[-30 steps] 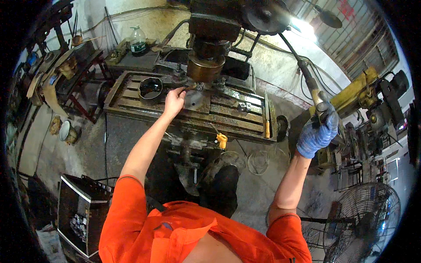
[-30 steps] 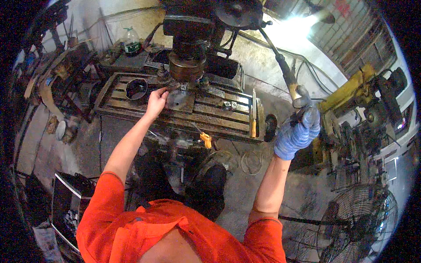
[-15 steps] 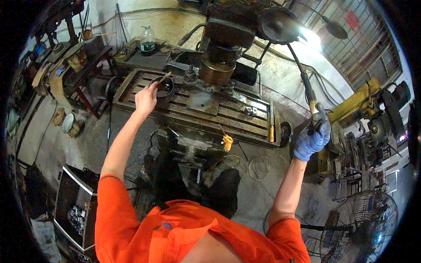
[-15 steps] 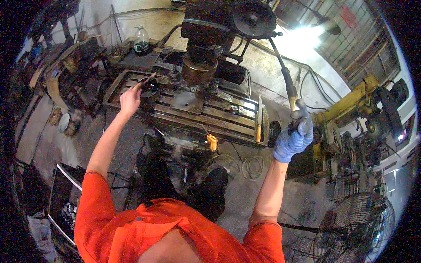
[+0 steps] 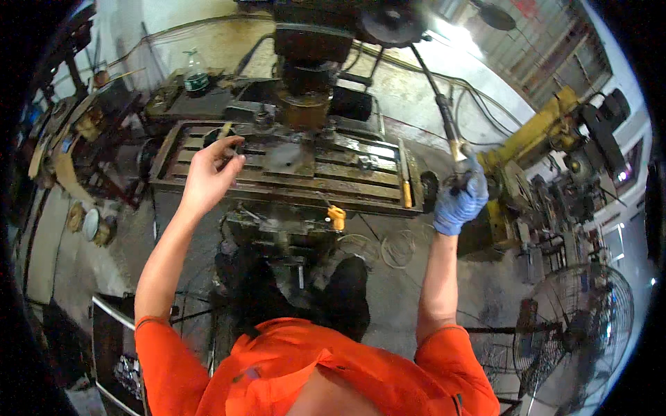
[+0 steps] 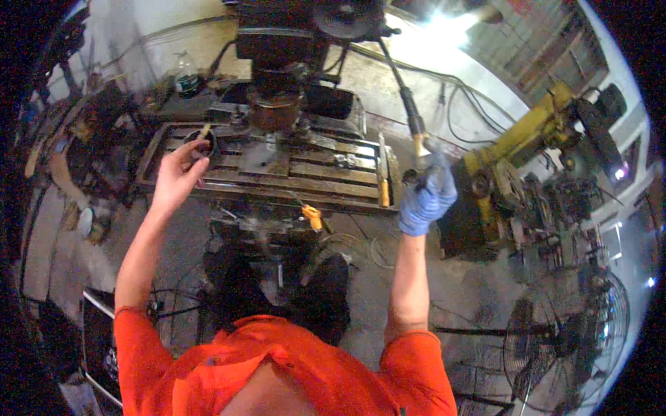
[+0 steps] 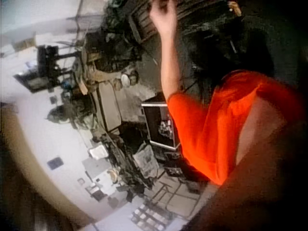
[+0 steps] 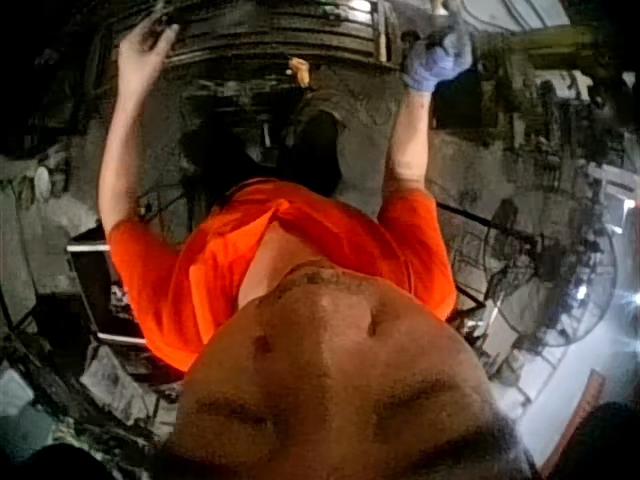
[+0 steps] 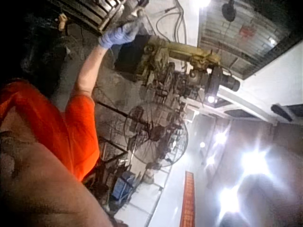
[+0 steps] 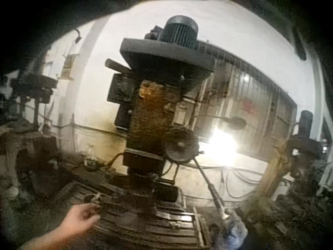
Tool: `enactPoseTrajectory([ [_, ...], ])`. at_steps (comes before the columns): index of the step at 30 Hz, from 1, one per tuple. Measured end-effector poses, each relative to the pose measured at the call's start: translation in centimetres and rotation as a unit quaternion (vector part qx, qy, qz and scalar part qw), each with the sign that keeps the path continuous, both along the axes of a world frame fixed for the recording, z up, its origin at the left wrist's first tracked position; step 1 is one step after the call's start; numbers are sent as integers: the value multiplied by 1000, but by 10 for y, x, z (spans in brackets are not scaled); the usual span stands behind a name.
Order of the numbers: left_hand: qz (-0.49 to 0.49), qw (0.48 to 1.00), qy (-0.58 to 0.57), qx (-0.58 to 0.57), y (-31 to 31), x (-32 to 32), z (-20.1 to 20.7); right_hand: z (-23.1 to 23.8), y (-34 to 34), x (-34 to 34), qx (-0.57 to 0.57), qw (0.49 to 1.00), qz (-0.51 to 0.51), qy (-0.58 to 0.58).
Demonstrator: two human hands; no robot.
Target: The person clears debris from a metal item on a milling machine using a brush and applies liquid from a container. They also reach into a bin to handle small metal components.
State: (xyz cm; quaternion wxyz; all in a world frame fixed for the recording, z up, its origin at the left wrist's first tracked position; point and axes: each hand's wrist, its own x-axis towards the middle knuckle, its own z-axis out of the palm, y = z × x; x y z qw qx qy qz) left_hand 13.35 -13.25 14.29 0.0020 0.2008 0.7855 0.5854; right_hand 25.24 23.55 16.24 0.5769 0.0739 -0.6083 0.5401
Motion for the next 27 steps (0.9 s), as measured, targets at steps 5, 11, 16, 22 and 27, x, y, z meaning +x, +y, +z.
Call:
enactPoseTrajectory([
  [5,-169,979,21,110,57,77,83,16,-4,-7,37,998,-13,54],
  [11,-327,904,211,178,93,163,143,32,3,4,104,992,-51,40],
  [16,-252,919,148,266,91,188,135,33,7,-2,174,974,-143,8],
  [22,-279,911,302,45,60,164,113,52,22,16,26,999,-23,-20],
  [27,-161,923,253,-240,-63,102,51,70,-9,16,74,997,-16,-2],
])
